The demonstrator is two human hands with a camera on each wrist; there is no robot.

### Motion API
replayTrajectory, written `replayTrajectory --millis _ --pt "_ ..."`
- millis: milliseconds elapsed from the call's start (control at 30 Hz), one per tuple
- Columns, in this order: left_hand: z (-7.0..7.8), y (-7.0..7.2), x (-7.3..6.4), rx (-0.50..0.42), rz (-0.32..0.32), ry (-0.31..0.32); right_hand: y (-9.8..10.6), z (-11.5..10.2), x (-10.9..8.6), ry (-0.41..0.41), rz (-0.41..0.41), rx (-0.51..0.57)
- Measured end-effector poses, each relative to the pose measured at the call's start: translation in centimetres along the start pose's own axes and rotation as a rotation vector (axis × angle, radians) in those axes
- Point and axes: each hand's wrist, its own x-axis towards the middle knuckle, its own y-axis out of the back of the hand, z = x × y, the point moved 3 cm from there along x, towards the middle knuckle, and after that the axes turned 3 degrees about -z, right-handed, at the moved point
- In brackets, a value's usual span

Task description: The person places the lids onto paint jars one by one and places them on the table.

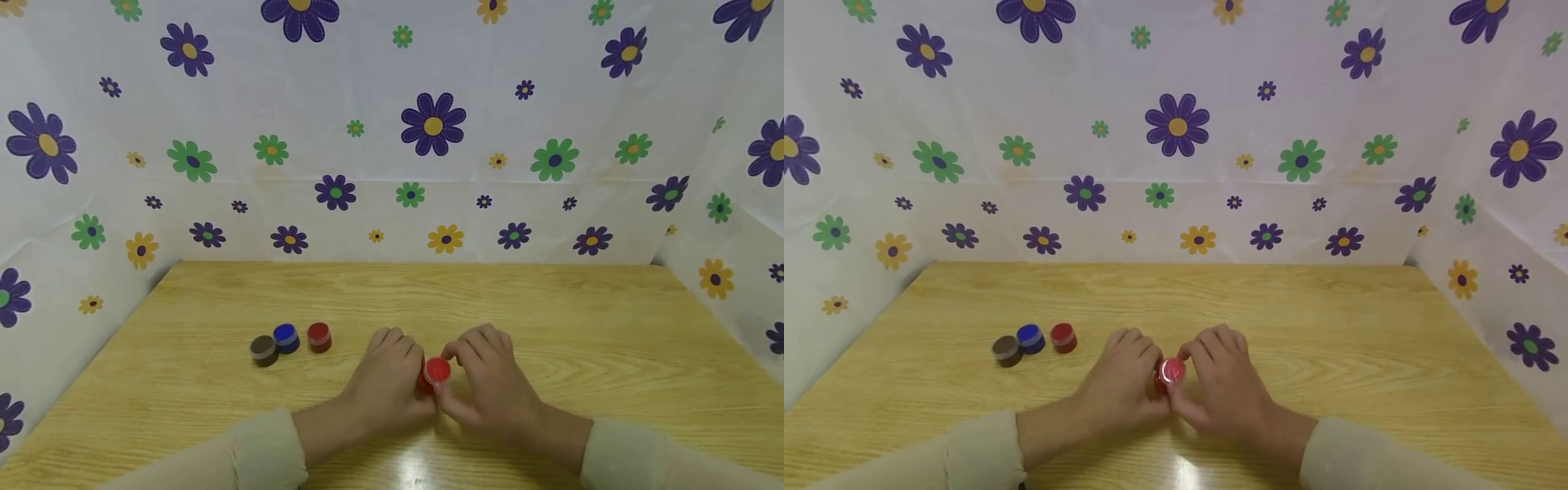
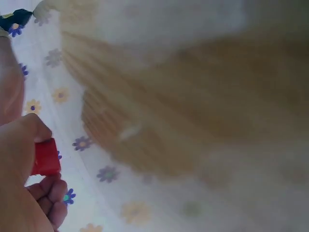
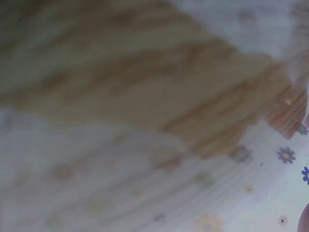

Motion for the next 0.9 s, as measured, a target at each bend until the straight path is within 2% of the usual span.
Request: replayTrajectory --millis 100,367,900 --pt "-0.15 0.08 0.18 0.032 0.022 -0.020 -0.06 0.02 0.01 -0.006 0.002 0.002" --pt "-0.52 -0.27 0.13 -0.041 -0.043 0.042 -0.33 0.19 0.06 -0.024 -0.021 -0.004" --pt "-0.54 -0.47 0.26 -0.041 -0.021 -0.028 -0.70 0.04 0.10 0.019 -0.026 -0.021"
